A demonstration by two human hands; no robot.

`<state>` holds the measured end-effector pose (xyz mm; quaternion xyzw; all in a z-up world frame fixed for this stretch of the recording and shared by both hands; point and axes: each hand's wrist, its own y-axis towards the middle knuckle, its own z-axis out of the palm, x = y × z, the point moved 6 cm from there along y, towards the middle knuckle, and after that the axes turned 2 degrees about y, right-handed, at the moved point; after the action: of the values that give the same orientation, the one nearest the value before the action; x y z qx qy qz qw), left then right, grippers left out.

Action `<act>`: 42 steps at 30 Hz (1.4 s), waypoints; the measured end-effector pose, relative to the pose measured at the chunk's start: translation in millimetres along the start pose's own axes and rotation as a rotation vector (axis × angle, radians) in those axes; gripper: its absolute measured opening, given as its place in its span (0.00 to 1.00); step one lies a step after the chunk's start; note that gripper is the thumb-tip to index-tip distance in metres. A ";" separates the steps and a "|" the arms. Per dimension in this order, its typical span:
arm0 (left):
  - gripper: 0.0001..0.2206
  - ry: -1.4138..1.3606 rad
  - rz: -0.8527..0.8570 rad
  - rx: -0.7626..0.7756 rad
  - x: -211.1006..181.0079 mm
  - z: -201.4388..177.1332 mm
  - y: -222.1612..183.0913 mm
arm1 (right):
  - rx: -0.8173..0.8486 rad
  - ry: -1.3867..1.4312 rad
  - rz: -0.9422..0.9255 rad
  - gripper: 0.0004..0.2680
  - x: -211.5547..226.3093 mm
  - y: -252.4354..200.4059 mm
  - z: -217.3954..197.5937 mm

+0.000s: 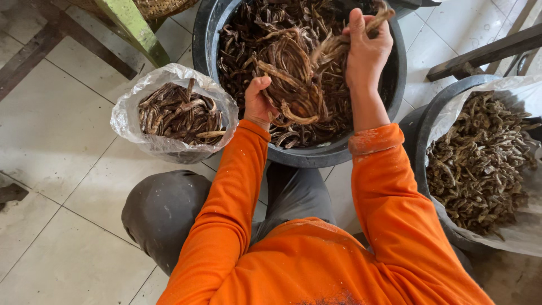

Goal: The person sorts through dried food items in a large tub by hand and places selected items into a plastic bag.

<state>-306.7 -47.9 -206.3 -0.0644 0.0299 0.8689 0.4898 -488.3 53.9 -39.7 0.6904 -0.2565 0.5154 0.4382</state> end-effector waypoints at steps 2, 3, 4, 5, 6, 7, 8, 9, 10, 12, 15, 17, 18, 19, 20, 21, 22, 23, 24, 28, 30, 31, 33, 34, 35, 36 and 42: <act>0.09 0.017 0.004 -0.029 4.6 -13.9 2.4 | 0.070 0.189 0.012 0.11 5.7 -0.5 8.9; 0.08 0.019 0.020 -0.049 6.5 -17.9 3.6 | 0.147 0.019 -0.043 0.10 9.3 -11.0 18.2; 0.07 0.021 0.036 -0.069 6.4 -18.2 4.5 | 0.223 -0.152 -0.096 0.10 11.4 -26.6 28.2; 0.08 0.009 0.022 -0.084 6.0 -13.3 7.0 | 0.322 -0.349 -0.229 0.09 17.5 -40.0 39.5; 0.11 -0.003 0.007 -0.099 3.8 -5.3 7.4 | 0.419 -0.547 -0.359 0.08 22.6 -51.4 48.5; 0.13 -0.016 -0.011 -0.113 3.0 5.1 7.5 | 0.493 -0.518 -0.345 0.09 26.2 -54.0 44.4; 0.14 -0.028 -0.005 -0.110 -0.2 16.5 7.3 | 0.565 -0.487 -0.331 0.10 30.7 -55.2 38.2; 0.16 -0.038 0.000 -0.112 -5.2 24.4 4.1 | 0.638 -0.453 -0.311 0.11 33.8 -57.2 34.9; 0.17 -0.048 0.005 -0.115 -7.8 30.3 3.0 | 0.629 -0.506 -0.221 0.10 31.2 -54.3 30.4; 0.16 -0.019 -0.003 -0.113 -6.3 33.2 1.8 | 0.616 -0.597 -0.035 0.09 22.3 -52.4 26.4; 0.13 0.035 -0.005 -0.151 3.4 14.2 4.3 | 0.384 -0.935 0.148 0.14 6.4 -44.1 19.9; 0.10 0.038 0.020 -0.159 7.5 -0.7 9.5 | 0.437 -0.751 0.204 0.10 0.2 -49.7 19.4; 0.08 0.020 0.046 -0.147 6.1 -5.3 12.8 | 0.464 -0.658 0.229 0.08 -2.6 -51.2 20.2; 0.07 0.001 0.071 -0.140 3.9 -8.3 13.5 | 0.550 -0.539 0.146 0.08 1.3 -53.4 22.4; 0.08 -0.001 0.070 -0.143 1.6 -8.8 14.5 | 0.635 -0.418 0.063 0.10 7.5 -55.3 20.5; 0.09 -0.005 0.068 -0.149 -1.3 -7.0 14.1 | 0.720 -0.296 -0.015 0.12 13.5 -58.8 20.9; 0.10 -0.008 0.067 -0.155 -4.1 -2.8 13.5 | 0.704 -0.330 0.041 0.12 9.9 -56.0 16.8; 0.11 -0.011 0.065 -0.166 -5.9 2.1 11.5 | 0.690 -0.363 0.101 0.13 6.9 -52.1 10.9; 0.12 -0.013 0.064 -0.177 -7.3 7.6 10.5 | 0.677 -0.395 0.161 0.14 3.0 -49.6 6.9; 0.11 -0.044 0.056 -0.124 -14.5 22.0 6.7 | 0.355 -0.175 0.180 0.12 6.7 -27.4 -16.4; 0.13 -0.023 0.061 -0.136 -16.7 21.0 7.9 | 0.329 -0.058 0.168 0.13 13.1 -18.5 -18.3; 0.14 -0.012 0.058 -0.147 -15.8 17.4 5.4 | 0.380 -0.079 0.059 0.14 21.5 -16.7 -17.4; 0.11 0.036 0.126 -0.205 -19.4 5.9 7.5 | 0.476 -0.121 -0.149 0.16 32.4 -17.2 -20.9; 0.09 0.061 0.154 -0.237 -20.7 -0.1 10.7 | 0.501 -0.415 -0.355 0.19 33.3 -16.6 -21.8; 0.09 0.081 0.194 -0.222 -22.4 -3.7 10.6 | 0.523 -0.714 -0.545 0.23 28.5 -16.0 -26.2; 0.08 0.101 0.234 -0.207 -26.3 -5.6 11.3 | 0.545 -1.014 -0.735 0.28 17.3 -18.6 -33.0; 0.18 0.304 0.213 -0.186 -43.6 25.0 -18.1 | -0.616 -0.524 -0.084 0.09 -102.5 -89.9 -247.4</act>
<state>-271.0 -72.6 -175.2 -0.2361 0.0299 0.8951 0.3770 -570.9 302.5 -145.4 0.6447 -0.4733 0.2028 0.5650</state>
